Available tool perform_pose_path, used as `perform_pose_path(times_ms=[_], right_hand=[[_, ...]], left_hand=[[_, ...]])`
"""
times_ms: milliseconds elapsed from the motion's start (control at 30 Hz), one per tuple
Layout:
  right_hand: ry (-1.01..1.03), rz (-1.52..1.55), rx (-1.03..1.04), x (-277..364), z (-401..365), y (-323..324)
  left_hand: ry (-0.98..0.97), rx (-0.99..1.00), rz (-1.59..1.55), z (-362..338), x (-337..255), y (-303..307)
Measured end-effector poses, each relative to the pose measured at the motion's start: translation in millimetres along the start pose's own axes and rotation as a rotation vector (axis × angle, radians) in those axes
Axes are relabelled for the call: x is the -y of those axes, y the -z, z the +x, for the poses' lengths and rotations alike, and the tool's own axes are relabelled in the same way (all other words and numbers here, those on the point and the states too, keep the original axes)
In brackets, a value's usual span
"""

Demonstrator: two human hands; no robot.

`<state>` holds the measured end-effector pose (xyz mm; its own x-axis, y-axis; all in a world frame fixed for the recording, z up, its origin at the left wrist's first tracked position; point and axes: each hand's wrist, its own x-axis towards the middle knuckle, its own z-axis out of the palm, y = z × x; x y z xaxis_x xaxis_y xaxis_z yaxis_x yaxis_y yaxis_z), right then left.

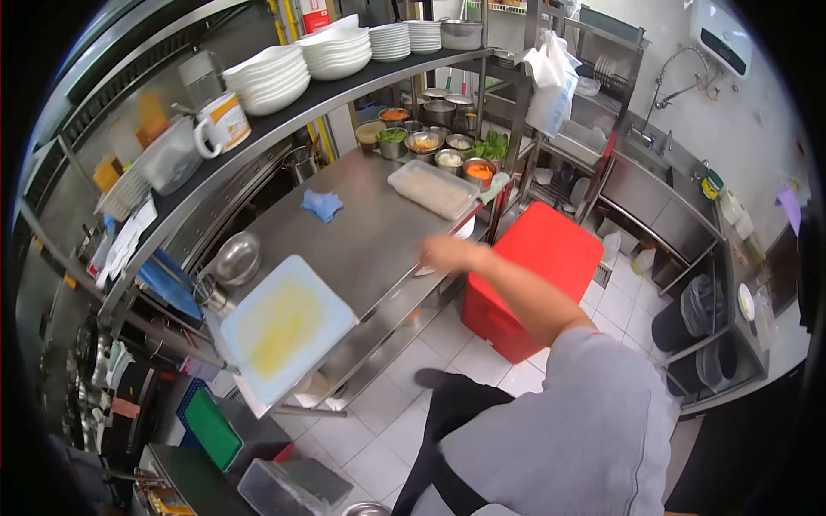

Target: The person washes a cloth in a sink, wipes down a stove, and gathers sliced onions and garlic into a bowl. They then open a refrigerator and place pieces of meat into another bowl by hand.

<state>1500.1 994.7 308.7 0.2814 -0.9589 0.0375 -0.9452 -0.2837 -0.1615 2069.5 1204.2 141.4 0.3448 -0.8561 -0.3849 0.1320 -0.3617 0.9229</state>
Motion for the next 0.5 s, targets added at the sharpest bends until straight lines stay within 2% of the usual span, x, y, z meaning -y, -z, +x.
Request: perform_pose_path(times_ms=[33,67,100,133,200,267,400,467,500], right_hand=[[-0.25,0.117,-0.132,-29,-2,41],[-0.412,0.132,-0.337,-44,-8,87],[-0.498,0.123,-0.331,-90,-4,117],[-0.567,0.219,-0.401,-105,-12,161],[-0.438,-0.019,-0.669,-200,-3,211],[-0.449,-0.106,-0.878,-282,5,260],[-0.663,-0.124,-1.034,-412,21,347],[-0.671,-0.18,-1.04,-468,34,367],[-0.732,-0.257,-0.763,-483,41,375]], left_hand=[[-0.003,0.011,0.008,1,-3,-21],[-0.007,0.018,0.019,0,-6,-41],[-0.007,0.025,0.024,1,-9,-65],[-0.007,0.033,0.027,2,-12,-88],[-0.018,0.036,0.034,10,-17,-140],[-0.026,0.031,0.045,17,-25,-191],[-0.034,-0.008,0.09,18,-50,-274],[-0.033,-0.027,0.101,15,-62,-306],[-0.032,-0.037,0.11,13,-67,-320]])
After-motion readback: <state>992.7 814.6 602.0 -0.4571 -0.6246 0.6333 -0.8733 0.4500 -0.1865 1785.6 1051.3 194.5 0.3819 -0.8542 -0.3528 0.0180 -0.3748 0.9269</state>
